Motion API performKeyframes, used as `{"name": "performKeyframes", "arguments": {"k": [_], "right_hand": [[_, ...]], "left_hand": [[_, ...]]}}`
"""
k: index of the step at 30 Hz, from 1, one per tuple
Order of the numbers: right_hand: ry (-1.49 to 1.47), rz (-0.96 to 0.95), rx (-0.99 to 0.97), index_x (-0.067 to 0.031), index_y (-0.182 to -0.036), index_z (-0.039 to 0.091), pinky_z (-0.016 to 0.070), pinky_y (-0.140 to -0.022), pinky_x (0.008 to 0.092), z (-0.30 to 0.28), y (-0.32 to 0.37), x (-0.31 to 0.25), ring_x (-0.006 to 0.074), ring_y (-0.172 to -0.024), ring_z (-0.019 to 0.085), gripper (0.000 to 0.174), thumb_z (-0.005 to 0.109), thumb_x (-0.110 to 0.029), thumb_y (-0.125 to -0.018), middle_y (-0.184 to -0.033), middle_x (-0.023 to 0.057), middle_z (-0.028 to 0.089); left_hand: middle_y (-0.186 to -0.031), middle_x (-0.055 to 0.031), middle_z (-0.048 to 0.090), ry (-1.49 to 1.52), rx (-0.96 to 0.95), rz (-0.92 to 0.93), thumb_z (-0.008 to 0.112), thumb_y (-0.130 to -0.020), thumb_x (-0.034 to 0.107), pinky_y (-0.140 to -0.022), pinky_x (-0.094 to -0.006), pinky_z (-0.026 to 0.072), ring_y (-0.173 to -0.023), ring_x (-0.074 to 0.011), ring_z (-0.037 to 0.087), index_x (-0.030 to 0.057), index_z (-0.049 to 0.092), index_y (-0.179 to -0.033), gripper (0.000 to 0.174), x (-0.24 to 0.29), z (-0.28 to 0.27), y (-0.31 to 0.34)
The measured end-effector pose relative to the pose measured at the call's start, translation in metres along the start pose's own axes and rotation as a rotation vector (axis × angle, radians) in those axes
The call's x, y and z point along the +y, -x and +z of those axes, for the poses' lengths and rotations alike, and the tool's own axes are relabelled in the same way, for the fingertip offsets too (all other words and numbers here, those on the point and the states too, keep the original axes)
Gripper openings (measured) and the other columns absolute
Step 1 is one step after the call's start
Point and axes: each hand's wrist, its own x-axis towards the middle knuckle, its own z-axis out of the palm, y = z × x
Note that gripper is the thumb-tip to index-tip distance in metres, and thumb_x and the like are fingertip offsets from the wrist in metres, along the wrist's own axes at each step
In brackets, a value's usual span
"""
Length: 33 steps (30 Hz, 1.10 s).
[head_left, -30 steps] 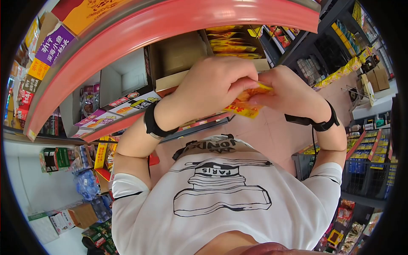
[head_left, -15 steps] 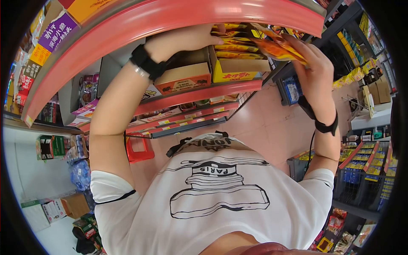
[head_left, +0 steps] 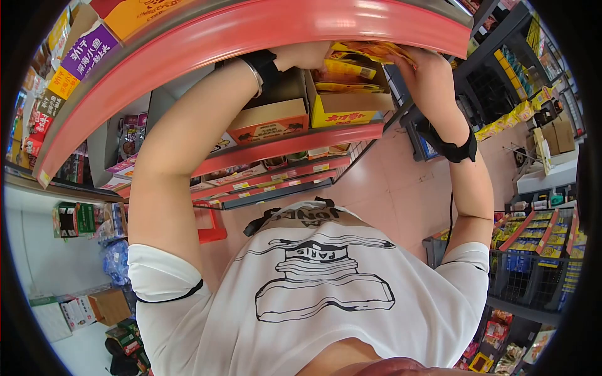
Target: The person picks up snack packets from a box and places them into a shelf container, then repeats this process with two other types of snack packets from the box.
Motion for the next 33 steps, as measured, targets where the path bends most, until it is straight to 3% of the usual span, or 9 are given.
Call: {"name": "performKeyframes", "arguments": {"k": [3, 5, 9, 11, 18, 21, 26, 29, 33], "right_hand": [[0.004, -0.046, 0.067, -0.0058, -0.092, 0.062, 0.0445, -0.058, 0.0368, 0.001, 0.000, 0.002, 0.0324, -0.067, 0.056, 0.020, 0.063, -0.017, -0.076, -0.075, 0.0148, 0.059], [-0.218, 0.119, 0.061, -0.0045, -0.093, 0.062, 0.0444, -0.056, 0.0350, 0.001, 0.002, -0.003, 0.0320, -0.064, 0.056, 0.020, 0.063, -0.018, -0.077, -0.075, 0.0149, 0.060], [-0.339, 0.103, 0.057, -0.0026, -0.093, 0.061, 0.0447, -0.056, 0.0331, 0.009, 0.003, -0.003, 0.0313, -0.063, 0.057, 0.022, 0.063, -0.018, -0.078, -0.075, 0.0160, 0.060], [-0.459, 0.160, -0.044, -0.0010, -0.094, 0.060, 0.0452, -0.058, 0.0329, 0.016, 0.006, -0.002, 0.0317, -0.065, 0.057, 0.023, 0.062, -0.018, -0.078, -0.075, 0.0177, 0.060], [-0.377, 0.216, -0.298, 0.0006, -0.094, 0.059, 0.0460, -0.061, 0.0353, 0.025, 0.004, -0.001, 0.0335, -0.069, 0.058, 0.024, 0.062, -0.017, -0.077, -0.075, 0.0197, 0.058], [-0.203, 0.051, -0.407, 0.0016, -0.095, 0.058, 0.0458, -0.067, 0.0374, 0.030, -0.005, 0.006, 0.0338, -0.075, 0.057, 0.028, 0.063, -0.017, -0.075, -0.078, 0.0196, 0.059], [-0.104, -0.123, -0.518, -0.0014, -0.116, 0.048, 0.0417, -0.081, 0.0365, 0.037, -0.027, 0.008, 0.0335, -0.095, 0.053, 0.044, 0.062, -0.017, -0.076, -0.103, 0.0227, 0.054], [-0.117, 0.038, -0.754, -0.0037, -0.124, 0.041, 0.0390, -0.088, 0.0350, 0.048, -0.041, 0.013, 0.0325, -0.103, 0.050, 0.053, 0.062, -0.015, -0.076, -0.111, 0.0218, 0.052], [-0.215, 0.017, -0.693, 0.0022, -0.109, 0.052, 0.0430, -0.080, 0.0376, 0.063, -0.040, 0.020, 0.0331, -0.094, 0.055, 0.045, 0.064, -0.023, -0.073, -0.100, 0.0233, 0.056]], "left_hand": [[-0.064, -0.0063, 0.050, 0.017, -0.022, -0.029, 0.071, -0.065, 0.016, -0.061, -0.0330, 0.0420, -0.063, -0.0190, 0.050, 0.0046, 0.052, -0.072, 0.024, -0.005, -0.002, -0.006], [-0.064, -0.0058, 0.050, 0.023, -0.055, -0.060, 0.070, -0.067, 0.017, -0.061, -0.0327, 0.0416, -0.064, -0.0187, 0.050, 0.0052, 0.050, -0.071, 0.024, -0.010, -0.002, -0.009], [-0.074, -0.0062, 0.055, 0.074, -0.037, -0.011, 0.066, -0.073, 0.018, -0.066, -0.0312, 0.0433, -0.073, -0.0190, 0.054, 0.0051, 0.055, -0.079, 0.018, -0.016, -0.006, -0.012], [-0.075, -0.0062, 0.055, 0.075, -0.021, 0.001, 0.066, -0.073, 0.017, -0.067, -0.0312, 0.0433, -0.074, -0.0191, 0.054, 0.0051, 0.055, -0.080, 0.018, -0.017, -0.006, -0.011], [-0.077, -0.0063, 0.056, 0.079, 0.045, 0.031, 0.065, -0.074, 0.017, -0.068, -0.0309, 0.0435, -0.075, -0.0192, 0.054, 0.0051, 0.056, -0.082, 0.017, -0.013, -0.013, 0.000], [-0.078, -0.0064, 0.056, 0.087, 0.071, 0.038, 0.065, -0.075, 0.017, -0.068, -0.0308, 0.0436, -0.076, -0.0192, 0.055, 0.0051, 0.056, -0.083, 0.017, -0.004, -0.012, -0.012], [-0.080, -0.0064, 0.057, 0.087, 0.116, 0.048, 0.064, -0.075, 0.017, -0.069, -0.0306, 0.0437, -0.077, -0.0193, 0.055, 0.0051, 0.056, -0.084, 0.017, -0.003, -0.015, 0.010], [-0.080, -0.0065, 0.057, 0.092, 0.143, 0.052, 0.064, -0.076, 0.016, -0.069, -0.0304, 0.0438, -0.077, -0.0194, 0.055, 0.0051, 0.057, -0.085, 0.016, -0.005, -0.017, 0.005], [-0.082, -0.0065, 0.057, 0.098, 0.177, 0.057, 0.063, -0.076, 0.016, -0.070, -0.0303, 0.0439, -0.078, -0.0194, 0.055, 0.0051, 0.057, -0.086, 0.016, -0.005, -0.017, 0.006]]}}
